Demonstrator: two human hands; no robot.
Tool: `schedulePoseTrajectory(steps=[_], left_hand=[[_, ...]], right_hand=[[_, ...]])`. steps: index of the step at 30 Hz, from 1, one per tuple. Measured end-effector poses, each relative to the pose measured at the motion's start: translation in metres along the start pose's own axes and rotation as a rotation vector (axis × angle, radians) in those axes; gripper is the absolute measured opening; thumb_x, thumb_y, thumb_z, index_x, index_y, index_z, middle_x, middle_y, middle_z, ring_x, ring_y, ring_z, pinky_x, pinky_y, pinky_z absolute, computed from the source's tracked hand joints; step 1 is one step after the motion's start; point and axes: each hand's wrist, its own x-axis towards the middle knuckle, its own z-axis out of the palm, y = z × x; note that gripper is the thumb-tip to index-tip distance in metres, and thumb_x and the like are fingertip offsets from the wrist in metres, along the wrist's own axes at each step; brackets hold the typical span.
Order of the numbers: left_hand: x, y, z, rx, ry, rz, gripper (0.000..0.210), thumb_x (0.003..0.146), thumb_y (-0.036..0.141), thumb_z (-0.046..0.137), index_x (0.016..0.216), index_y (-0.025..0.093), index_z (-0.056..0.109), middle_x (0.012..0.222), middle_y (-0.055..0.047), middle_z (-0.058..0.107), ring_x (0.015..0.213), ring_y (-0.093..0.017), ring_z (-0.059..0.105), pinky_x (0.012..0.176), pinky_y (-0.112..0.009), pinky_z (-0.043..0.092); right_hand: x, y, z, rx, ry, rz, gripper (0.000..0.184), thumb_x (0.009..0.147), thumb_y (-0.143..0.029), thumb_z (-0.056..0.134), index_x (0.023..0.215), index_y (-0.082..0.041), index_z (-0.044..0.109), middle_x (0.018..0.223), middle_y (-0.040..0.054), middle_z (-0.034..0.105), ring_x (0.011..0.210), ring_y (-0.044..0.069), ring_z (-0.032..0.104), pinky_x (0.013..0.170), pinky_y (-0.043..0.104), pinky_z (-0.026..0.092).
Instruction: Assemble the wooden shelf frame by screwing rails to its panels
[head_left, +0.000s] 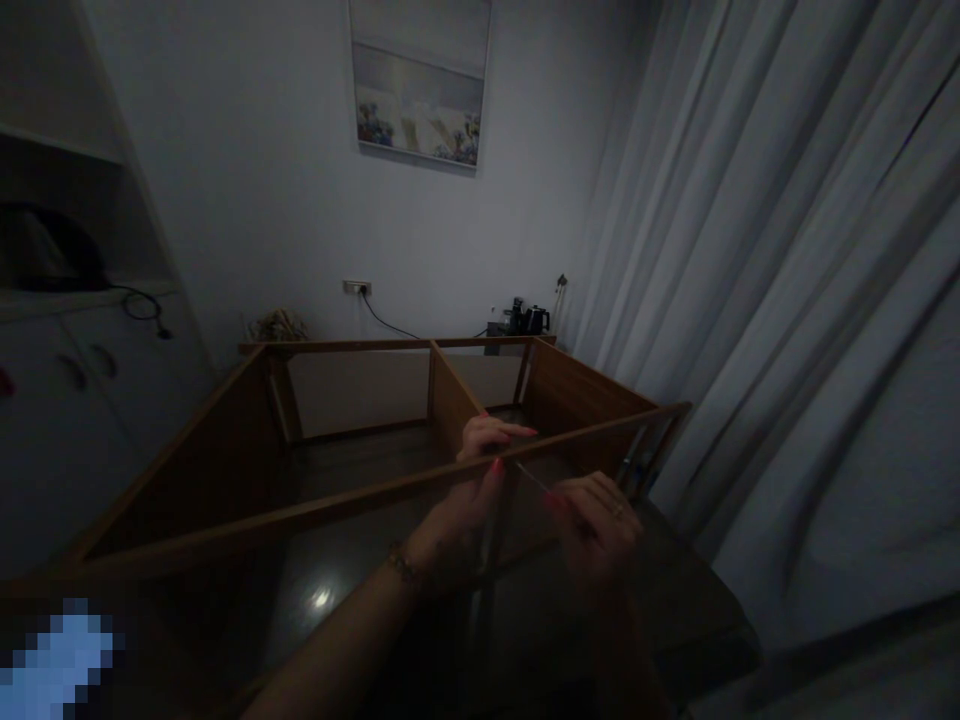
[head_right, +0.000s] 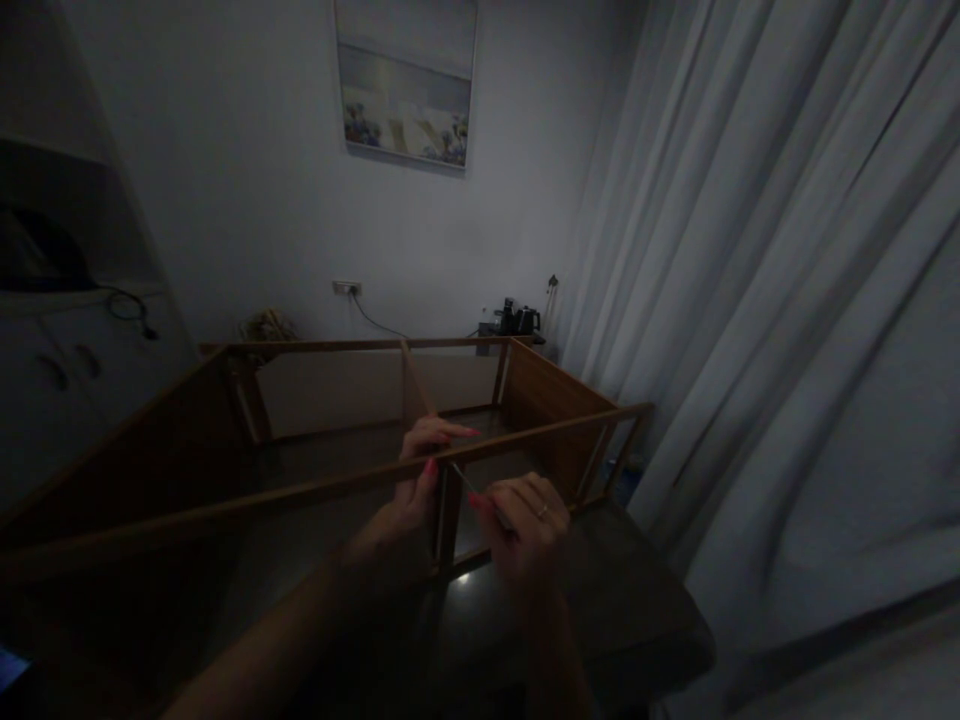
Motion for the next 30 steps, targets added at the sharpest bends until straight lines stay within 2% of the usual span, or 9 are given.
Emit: schedulePoseTrajectory(steps=[3,8,11,14,16,21,23,26,30], left_hand=[[0.000,0.001,-0.001,0.009,-0.004,-0.001,0.018,0.099,0.034,0.036,0.110,0.024,0.046,0.111,-0.009,0.066,0.105,-0.023,0.058,0.099,-0.050,0.039],[0.001,0.008,-0.002,0.036,-0.019,-0.022,0.019,0.100,0.038,0.035,0.111,0.027,0.045,0.112,-0.009,0.065,0.104,-0.025,0.058,0.098,-0.052,0.039],[0.000,0.008,-0.002,0.028,-0.032,-0.067,0.019,0.100,0.036,0.035,0.111,0.025,0.046,0.114,-0.010,0.064,0.108,-0.025,0.057,0.099,-0.052,0.039],[-0.002,0.002,-0.001,0.007,0.005,-0.008,0.019,0.099,0.035,0.036,0.109,0.024,0.047,0.110,-0.009,0.065,0.105,-0.023,0.057,0.100,-0.050,0.039],[-0.003,0.000,0.001,-0.002,0.006,0.000,0.019,0.099,0.035,0.037,0.109,0.023,0.048,0.110,-0.008,0.065,0.105,-0.022,0.057,0.099,-0.049,0.039],[-0.003,0.001,0.002,0.009,0.022,-0.033,0.021,0.100,0.038,0.036,0.107,0.023,0.048,0.109,-0.009,0.065,0.104,-0.022,0.057,0.098,-0.047,0.041],[-0.002,0.001,0.001,0.018,0.014,-0.022,0.022,0.100,0.039,0.035,0.106,0.023,0.048,0.108,-0.008,0.065,0.103,-0.022,0.057,0.098,-0.048,0.040],[0.000,0.003,0.001,0.032,0.003,-0.023,0.022,0.100,0.040,0.035,0.106,0.023,0.048,0.109,-0.009,0.064,0.104,-0.023,0.057,0.099,-0.050,0.039],[0.003,0.011,-0.001,0.028,-0.010,-0.045,0.022,0.100,0.040,0.034,0.106,0.024,0.047,0.108,-0.008,0.064,0.104,-0.023,0.057,0.098,-0.050,0.041]], right_hand=[[0.007,-0.007,-0.004,-0.068,-0.105,-0.018,0.037,0.092,-0.017,0.056,0.056,-0.021,0.054,0.051,-0.0034,0.055,0.051,0.010,0.048,0.058,0.031,0.034],[0.012,-0.015,-0.005,0.170,-0.238,0.195,0.036,0.097,-0.024,0.050,0.064,-0.022,0.064,0.060,-0.0022,0.058,0.059,0.011,0.054,0.060,0.028,0.038],[0.010,-0.012,-0.001,0.283,-0.210,0.303,0.027,0.095,-0.033,0.053,0.076,-0.021,0.067,0.073,0.0001,0.056,0.070,0.014,0.055,0.061,0.025,0.042],[0.006,-0.008,0.005,0.400,-0.097,0.373,0.016,0.092,-0.038,0.058,0.093,-0.023,0.064,0.076,-0.0017,0.055,0.067,0.012,0.053,0.059,0.023,0.042],[0.002,-0.006,0.007,0.475,-0.077,0.362,0.017,0.093,-0.038,0.057,0.102,-0.025,0.062,0.075,-0.0028,0.055,0.062,0.011,0.051,0.056,0.022,0.041],[-0.001,-0.002,0.010,0.558,-0.145,0.233,0.031,0.097,-0.044,0.050,0.085,-0.023,0.068,0.070,0.0009,0.061,0.066,0.015,0.057,0.061,0.027,0.045],[0.000,-0.002,0.008,0.575,-0.145,0.230,0.034,0.097,-0.048,0.048,0.090,-0.023,0.070,0.073,0.0023,0.065,0.068,0.016,0.061,0.063,0.028,0.049],[0.001,-0.002,0.005,0.556,-0.221,0.213,0.030,0.097,-0.044,0.048,0.102,-0.025,0.070,0.082,0.0035,0.071,0.074,0.017,0.066,0.065,0.029,0.052],[0.000,-0.004,0.004,0.513,-0.255,0.233,0.023,0.095,-0.041,0.055,0.098,-0.025,0.072,0.082,0.0023,0.072,0.069,0.015,0.066,0.061,0.026,0.050]])
